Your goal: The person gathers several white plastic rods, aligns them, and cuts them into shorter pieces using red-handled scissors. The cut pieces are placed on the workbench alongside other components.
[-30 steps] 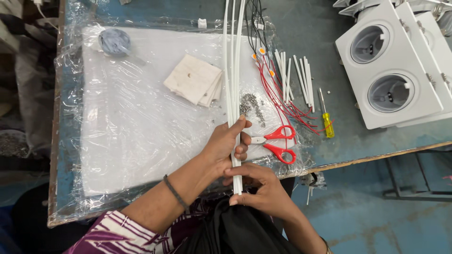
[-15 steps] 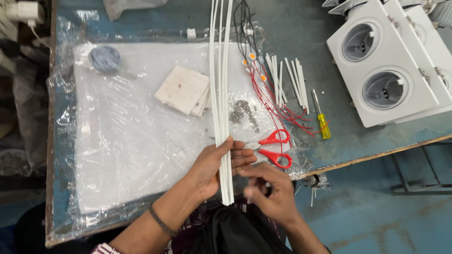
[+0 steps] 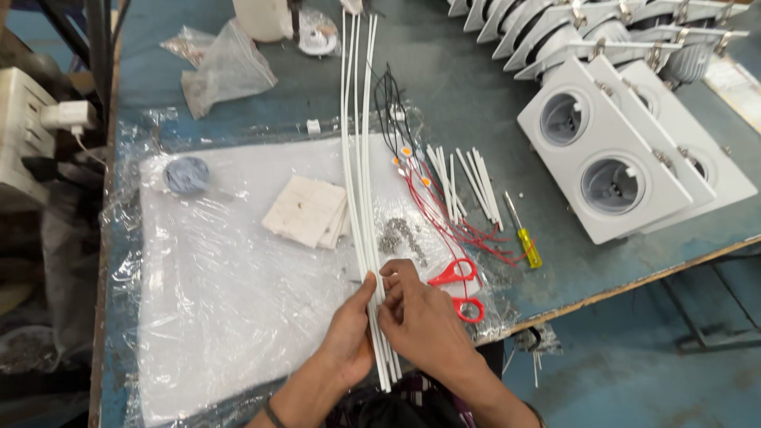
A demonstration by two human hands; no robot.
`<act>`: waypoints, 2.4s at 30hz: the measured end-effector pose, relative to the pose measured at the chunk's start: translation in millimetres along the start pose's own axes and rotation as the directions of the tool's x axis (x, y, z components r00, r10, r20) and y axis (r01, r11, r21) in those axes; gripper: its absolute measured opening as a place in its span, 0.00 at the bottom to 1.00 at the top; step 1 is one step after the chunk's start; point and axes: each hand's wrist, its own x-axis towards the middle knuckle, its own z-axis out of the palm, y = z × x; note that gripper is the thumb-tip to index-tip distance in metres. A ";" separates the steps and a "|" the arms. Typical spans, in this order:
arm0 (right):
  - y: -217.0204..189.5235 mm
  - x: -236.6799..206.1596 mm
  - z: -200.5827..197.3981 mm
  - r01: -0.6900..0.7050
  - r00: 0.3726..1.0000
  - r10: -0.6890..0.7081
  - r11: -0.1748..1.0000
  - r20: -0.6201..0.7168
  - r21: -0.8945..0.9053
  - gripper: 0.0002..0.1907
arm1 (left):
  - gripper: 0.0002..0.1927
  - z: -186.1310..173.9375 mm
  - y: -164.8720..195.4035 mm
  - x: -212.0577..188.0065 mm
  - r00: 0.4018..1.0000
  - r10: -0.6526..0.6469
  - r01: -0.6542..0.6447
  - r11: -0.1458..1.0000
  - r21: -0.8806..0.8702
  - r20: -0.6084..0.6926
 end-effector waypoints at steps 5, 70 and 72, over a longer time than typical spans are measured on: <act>-5.4 8.2 0.6 -0.066 0.993 0.071 0.996 0.092 -0.055 0.29 | 0.23 1.6 -1.3 -3.7 0.996 -0.023 0.030 0.996 0.082 -0.086; 94.6 -67.8 30.3 -0.201 0.896 -0.195 0.622 0.398 0.757 0.30 | 0.20 1.3 2.4 3.2 0.994 0.090 -0.097 0.989 0.114 0.064; 100.9 -70.5 34.6 -0.175 0.915 -0.185 0.621 0.360 0.764 0.30 | 0.20 2.2 3.8 -0.1 0.993 0.099 -0.107 0.987 0.124 0.068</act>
